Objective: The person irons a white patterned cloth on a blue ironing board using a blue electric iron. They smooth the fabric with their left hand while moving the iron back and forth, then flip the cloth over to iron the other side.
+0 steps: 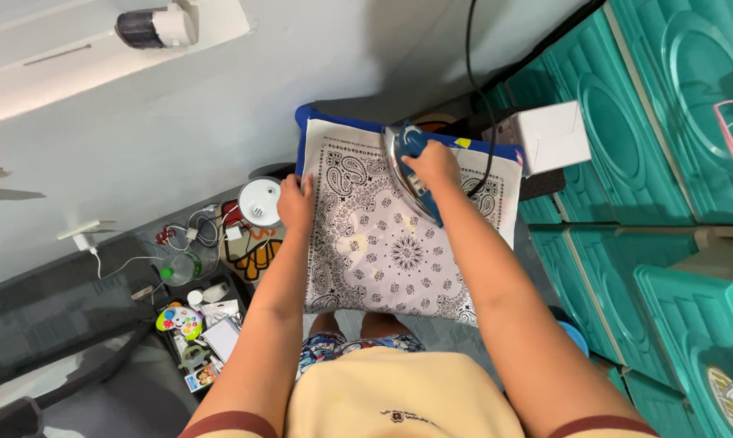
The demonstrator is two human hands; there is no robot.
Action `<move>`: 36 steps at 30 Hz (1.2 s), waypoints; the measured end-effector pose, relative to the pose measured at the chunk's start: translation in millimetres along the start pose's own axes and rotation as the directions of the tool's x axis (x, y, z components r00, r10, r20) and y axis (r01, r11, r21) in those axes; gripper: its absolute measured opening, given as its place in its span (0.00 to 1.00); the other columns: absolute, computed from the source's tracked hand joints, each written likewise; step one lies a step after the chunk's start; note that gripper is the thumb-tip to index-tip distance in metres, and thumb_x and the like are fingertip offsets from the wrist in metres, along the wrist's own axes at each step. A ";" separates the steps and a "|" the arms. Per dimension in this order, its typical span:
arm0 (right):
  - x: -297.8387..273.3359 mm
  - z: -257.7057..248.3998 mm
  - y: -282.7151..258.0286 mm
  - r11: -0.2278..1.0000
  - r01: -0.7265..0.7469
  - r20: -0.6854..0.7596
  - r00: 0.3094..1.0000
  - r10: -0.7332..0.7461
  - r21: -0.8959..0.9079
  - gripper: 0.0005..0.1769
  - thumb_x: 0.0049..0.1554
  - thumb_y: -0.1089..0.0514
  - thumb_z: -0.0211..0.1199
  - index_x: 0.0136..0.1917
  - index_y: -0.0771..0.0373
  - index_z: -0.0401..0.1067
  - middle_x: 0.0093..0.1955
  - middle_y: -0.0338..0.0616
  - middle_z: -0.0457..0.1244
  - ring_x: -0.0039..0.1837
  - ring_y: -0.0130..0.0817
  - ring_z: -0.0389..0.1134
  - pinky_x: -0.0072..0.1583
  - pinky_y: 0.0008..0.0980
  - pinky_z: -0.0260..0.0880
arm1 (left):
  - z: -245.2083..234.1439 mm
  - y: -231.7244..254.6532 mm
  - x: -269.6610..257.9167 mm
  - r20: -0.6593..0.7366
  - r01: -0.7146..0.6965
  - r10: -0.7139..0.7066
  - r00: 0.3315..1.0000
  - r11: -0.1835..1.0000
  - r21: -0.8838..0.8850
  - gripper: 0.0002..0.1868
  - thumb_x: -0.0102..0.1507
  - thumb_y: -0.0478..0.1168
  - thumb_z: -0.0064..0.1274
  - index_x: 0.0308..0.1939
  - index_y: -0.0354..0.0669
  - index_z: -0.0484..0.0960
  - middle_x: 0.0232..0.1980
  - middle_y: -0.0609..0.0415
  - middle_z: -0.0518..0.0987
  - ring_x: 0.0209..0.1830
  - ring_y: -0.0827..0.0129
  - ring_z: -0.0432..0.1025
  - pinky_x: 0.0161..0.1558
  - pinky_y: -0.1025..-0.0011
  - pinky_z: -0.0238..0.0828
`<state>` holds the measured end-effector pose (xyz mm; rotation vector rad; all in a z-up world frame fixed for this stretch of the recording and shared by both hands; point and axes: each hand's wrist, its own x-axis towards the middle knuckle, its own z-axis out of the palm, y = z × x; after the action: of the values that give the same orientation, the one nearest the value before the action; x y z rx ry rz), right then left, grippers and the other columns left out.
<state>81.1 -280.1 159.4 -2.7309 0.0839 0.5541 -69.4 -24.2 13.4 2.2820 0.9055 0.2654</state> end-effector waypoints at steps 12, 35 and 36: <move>35.6 3.2 51.9 0.991 0.100 0.006 0.995 -0.100 -0.086 0.37 0.48 0.38 0.76 0.57 0.70 0.74 0.50 0.60 0.71 0.53 0.53 0.74 0.56 0.46 0.74 | 2.4 4.7 1.6 -0.022 -0.044 0.046 0.999 0.996 0.079 0.18 0.71 0.55 0.46 0.40 0.45 0.76 0.45 0.47 0.79 0.39 0.43 0.75 0.39 0.50 0.70; 38.5 -21.1 200.4 0.997 0.054 -0.142 0.988 -0.060 -0.047 0.34 0.46 0.37 0.77 0.50 0.70 0.78 0.49 0.62 0.70 0.53 0.58 0.73 0.56 0.49 0.73 | 10.6 1.5 8.4 -0.044 0.011 -0.003 0.999 0.984 0.178 0.20 0.71 0.57 0.45 0.40 0.46 0.78 0.45 0.47 0.82 0.40 0.45 0.76 0.40 0.50 0.71; 33.4 -20.9 205.2 0.999 0.048 -0.118 0.992 -0.049 -0.011 0.32 0.46 0.37 0.76 0.49 0.67 0.79 0.49 0.61 0.71 0.53 0.57 0.73 0.56 0.49 0.73 | 7.2 2.5 9.0 -0.029 0.017 -0.012 1.000 0.983 0.181 0.20 0.70 0.57 0.46 0.39 0.45 0.78 0.44 0.47 0.82 0.40 0.45 0.76 0.40 0.50 0.71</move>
<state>93.8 -479.1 97.2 -2.7638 0.0446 0.3804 -58.4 -23.2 9.0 2.4420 0.9963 0.2165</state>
